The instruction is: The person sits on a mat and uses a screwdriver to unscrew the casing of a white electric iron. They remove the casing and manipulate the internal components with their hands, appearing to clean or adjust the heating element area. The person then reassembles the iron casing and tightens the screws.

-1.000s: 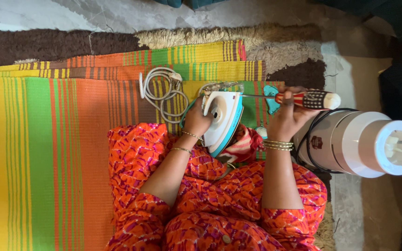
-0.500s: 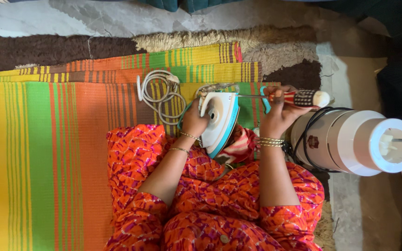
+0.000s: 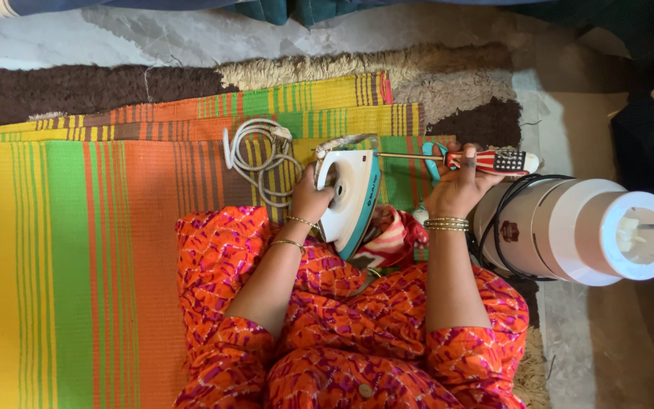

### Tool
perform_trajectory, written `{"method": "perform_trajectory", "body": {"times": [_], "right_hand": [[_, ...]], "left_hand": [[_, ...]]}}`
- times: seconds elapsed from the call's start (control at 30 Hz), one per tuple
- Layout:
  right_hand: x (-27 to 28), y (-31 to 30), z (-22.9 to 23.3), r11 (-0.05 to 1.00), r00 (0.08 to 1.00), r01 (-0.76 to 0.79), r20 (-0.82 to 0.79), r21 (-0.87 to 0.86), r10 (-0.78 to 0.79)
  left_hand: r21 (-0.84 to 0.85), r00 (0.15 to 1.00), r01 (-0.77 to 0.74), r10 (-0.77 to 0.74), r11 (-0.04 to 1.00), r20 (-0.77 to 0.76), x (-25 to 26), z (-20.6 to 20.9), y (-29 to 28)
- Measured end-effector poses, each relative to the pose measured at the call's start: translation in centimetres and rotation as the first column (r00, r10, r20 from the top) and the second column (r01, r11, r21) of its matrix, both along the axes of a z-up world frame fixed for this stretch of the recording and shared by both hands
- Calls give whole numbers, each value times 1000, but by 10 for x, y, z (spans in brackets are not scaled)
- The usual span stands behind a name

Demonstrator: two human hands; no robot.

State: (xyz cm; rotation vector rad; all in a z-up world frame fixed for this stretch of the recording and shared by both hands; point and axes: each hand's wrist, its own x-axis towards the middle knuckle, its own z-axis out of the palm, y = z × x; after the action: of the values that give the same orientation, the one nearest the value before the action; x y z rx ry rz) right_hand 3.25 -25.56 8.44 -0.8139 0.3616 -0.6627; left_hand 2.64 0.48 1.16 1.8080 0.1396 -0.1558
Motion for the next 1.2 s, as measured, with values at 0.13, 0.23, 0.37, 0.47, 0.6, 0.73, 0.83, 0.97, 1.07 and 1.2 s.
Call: {"method": "perform_trajectory", "body": {"times": [0.13, 0.23, 0.37, 0.47, 0.6, 0.73, 0.83, 0.97, 1.07, 1.2], "right_hand": [[-6, 9, 1, 996, 998, 0, 66, -89, 6], [-9, 16, 1, 977, 992, 13, 128, -215, 15], [-8, 16, 3, 961, 986, -2, 162, -278, 49], [-8, 13, 11, 945, 989, -61, 106, -322, 99], [0, 14, 13, 870, 992, -74, 51, -488, 114], [7, 20, -14, 493, 858, -447, -513, -747, 0], [7, 37, -36, 564, 954, -274, -297, -779, 54], [14, -13, -23, 787, 980, -114, -199, -606, -10], [18, -20, 1, 972, 998, -56, -45, -228, 47], [14, -15, 5, 997, 991, -51, -124, -49, 45]], "left_hand": [[91, 998, 6, 0, 996, -70, 1, 11, 0], [86, 994, 10, 0, 996, -111, 2, 15, -2], [31, 994, 15, -12, 999, -106, 3, 15, -2], [136, 997, 33, -23, 990, -73, 0, 18, -5], [312, 998, 19, -39, 950, 58, -3, 19, -13], [264, 985, 169, -154, 950, -77, -3, 16, -22], [451, 949, 9, -150, 893, 278, -14, 14, -28], [197, 994, 28, -47, 980, 95, -9, 5, -13], [94, 997, -47, 42, 994, 59, 2, 9, -10], [-89, 992, -123, 125, 988, 9, 0, 9, -3]]}}
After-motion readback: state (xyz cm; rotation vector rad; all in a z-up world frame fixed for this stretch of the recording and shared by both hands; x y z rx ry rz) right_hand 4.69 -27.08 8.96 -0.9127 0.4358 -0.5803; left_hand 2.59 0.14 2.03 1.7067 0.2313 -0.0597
